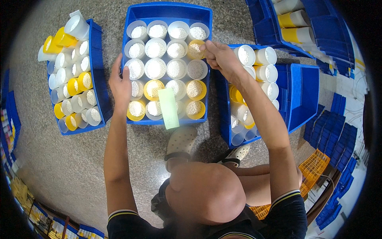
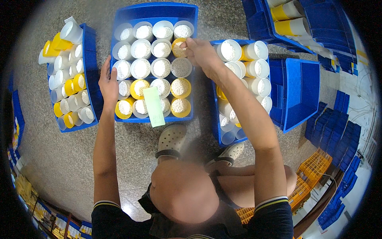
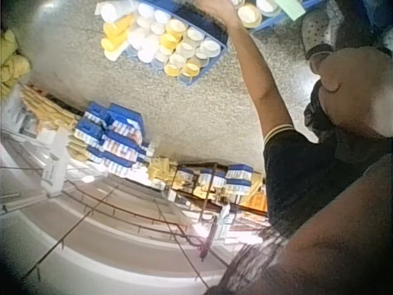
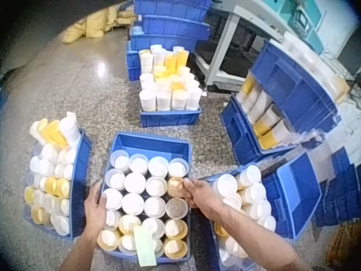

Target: The person sorts small white and yellow cups filled with white pellets into blue trays, then weighs individual cups on a digital scale and returns them to trays. The person also places a tray of cups onto a machine and continues sorting and arranging cups.

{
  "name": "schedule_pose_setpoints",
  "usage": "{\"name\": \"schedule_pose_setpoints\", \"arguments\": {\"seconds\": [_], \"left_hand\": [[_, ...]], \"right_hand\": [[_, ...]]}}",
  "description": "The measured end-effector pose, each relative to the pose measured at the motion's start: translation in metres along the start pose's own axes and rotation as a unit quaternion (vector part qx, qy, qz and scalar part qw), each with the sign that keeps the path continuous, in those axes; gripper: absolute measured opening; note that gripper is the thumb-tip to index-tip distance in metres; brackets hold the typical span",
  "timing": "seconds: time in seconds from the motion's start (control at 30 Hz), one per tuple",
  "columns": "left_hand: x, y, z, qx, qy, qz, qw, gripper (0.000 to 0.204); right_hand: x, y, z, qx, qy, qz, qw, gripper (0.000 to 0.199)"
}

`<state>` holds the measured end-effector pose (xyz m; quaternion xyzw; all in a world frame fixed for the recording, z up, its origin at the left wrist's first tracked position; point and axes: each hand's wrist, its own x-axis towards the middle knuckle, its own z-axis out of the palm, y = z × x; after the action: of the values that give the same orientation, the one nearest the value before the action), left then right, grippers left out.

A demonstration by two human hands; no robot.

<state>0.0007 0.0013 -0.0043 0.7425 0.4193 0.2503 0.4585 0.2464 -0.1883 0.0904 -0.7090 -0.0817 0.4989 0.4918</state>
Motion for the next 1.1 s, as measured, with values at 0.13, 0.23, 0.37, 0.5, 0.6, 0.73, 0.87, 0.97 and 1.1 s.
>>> {"name": "schedule_pose_setpoints", "arguments": {"seconds": [0.13,0.23,0.37,0.5,0.6,0.73,0.87,0.97,1.1], "left_hand": [[0.000,0.001,0.001,0.013,0.002,-0.011,1.000,0.044],[0.001,0.001,0.000,0.014,0.005,-0.005,1.000,0.044],[-0.001,-0.002,0.001,0.013,0.009,0.003,1.000,0.044],[0.000,-0.005,0.001,-0.007,0.009,0.001,1.000,0.043],[-0.001,0.010,-0.001,0.081,0.041,-0.010,0.996,0.041],[-0.042,0.054,0.002,-0.005,0.069,0.081,0.994,0.037],[-0.099,0.084,0.037,-0.639,-0.121,-0.263,0.713,0.039],[-0.107,0.083,0.056,-0.855,-0.188,-0.267,0.403,0.050],[-0.110,0.081,0.067,-0.747,-0.122,-0.281,0.590,0.050]], "right_hand": [[0.003,0.004,0.000,0.078,-0.006,0.005,0.997,0.029],[0.005,0.004,0.001,0.229,-0.026,0.002,0.973,0.026],[0.005,0.003,0.000,0.317,-0.083,0.008,0.945,0.026],[0.001,0.004,0.008,0.190,-0.049,0.027,0.980,0.029],[-0.010,0.000,0.020,0.144,-0.032,0.065,0.987,0.027],[-0.046,-0.008,0.043,0.020,-0.110,0.013,0.994,0.024],[-0.079,-0.005,0.071,-0.092,-0.163,-0.150,0.971,0.018],[-0.082,0.012,0.095,-0.488,-0.051,-0.399,0.774,0.026],[-0.089,0.031,0.098,-0.395,-0.032,-0.456,0.797,0.037]]}}
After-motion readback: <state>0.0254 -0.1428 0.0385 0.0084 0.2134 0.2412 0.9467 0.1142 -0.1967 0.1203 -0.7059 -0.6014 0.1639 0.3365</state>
